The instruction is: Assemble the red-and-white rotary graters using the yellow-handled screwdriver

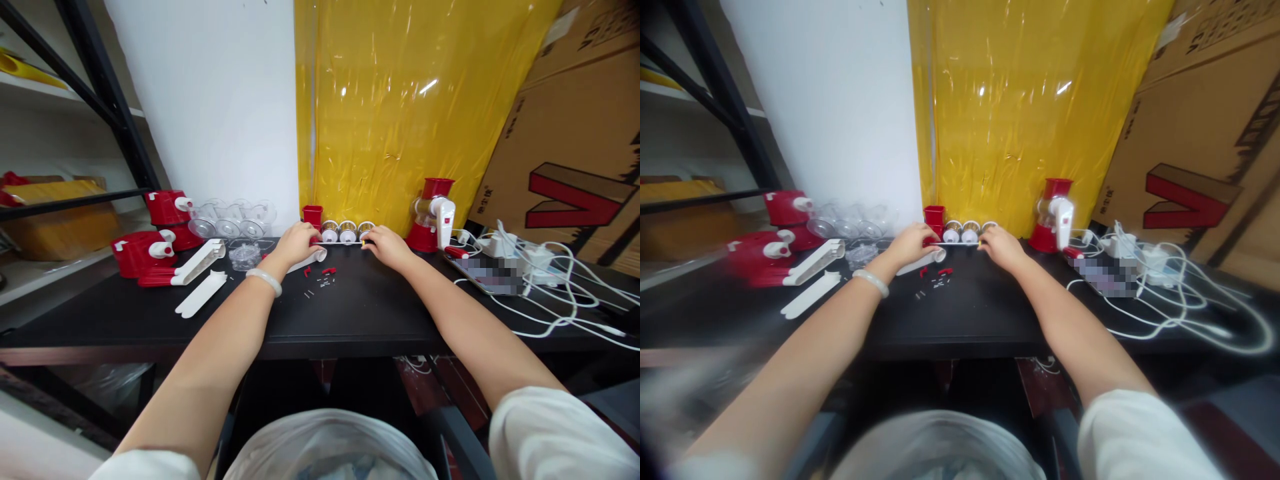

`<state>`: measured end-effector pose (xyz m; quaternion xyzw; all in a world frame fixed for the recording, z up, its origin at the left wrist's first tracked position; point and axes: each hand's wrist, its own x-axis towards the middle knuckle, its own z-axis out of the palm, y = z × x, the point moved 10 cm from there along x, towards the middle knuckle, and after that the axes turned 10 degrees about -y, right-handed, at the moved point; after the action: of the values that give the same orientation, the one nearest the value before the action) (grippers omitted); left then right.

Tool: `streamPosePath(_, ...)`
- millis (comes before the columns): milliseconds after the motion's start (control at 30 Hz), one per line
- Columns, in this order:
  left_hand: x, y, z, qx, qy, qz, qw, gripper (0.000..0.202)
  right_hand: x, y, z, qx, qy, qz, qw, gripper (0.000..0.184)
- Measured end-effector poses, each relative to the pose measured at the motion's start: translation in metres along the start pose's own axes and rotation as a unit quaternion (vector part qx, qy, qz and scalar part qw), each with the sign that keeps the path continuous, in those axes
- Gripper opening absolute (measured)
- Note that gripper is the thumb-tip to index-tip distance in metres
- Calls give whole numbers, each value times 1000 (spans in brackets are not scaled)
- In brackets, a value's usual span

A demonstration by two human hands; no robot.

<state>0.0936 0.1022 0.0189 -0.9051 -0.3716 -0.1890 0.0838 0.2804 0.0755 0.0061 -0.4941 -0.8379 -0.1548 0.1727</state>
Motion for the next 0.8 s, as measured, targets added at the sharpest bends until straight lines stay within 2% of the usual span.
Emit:
streamPosePath(233, 0, 22, 0, 34, -20, -6, 999, 21, 0, -13, -3, -16, -2, -13, 1000, 22)
streamPosePath(400, 1, 16, -12, 25, 19, -28, 999, 22, 0, -18, -5, -15, -14, 0, 1000, 29)
streamPosePath(533, 1, 9, -19, 38, 36, -31, 998, 21, -1, -10, 6, 17, -64, 48, 997, 39)
streamPosePath(600, -1, 7, -23, 45, 48, -33, 997, 22, -1, -6, 11, 29, -80, 51, 995, 39)
streamPosePath(700, -5, 7, -32, 37, 89, -33, 995, 20, 0, 2, 10, 36, -63, 37, 997, 32)
streamPosePath(733, -7, 6, -35, 31, 108, -36, 993, 26, -1, 7, 9, 35, -54, 39, 997, 29)
streamPosePath(800, -11, 1, -38, 9, 136, -53, 989, 54, -3, 21, 7, 36, -40, 59, 997, 26)
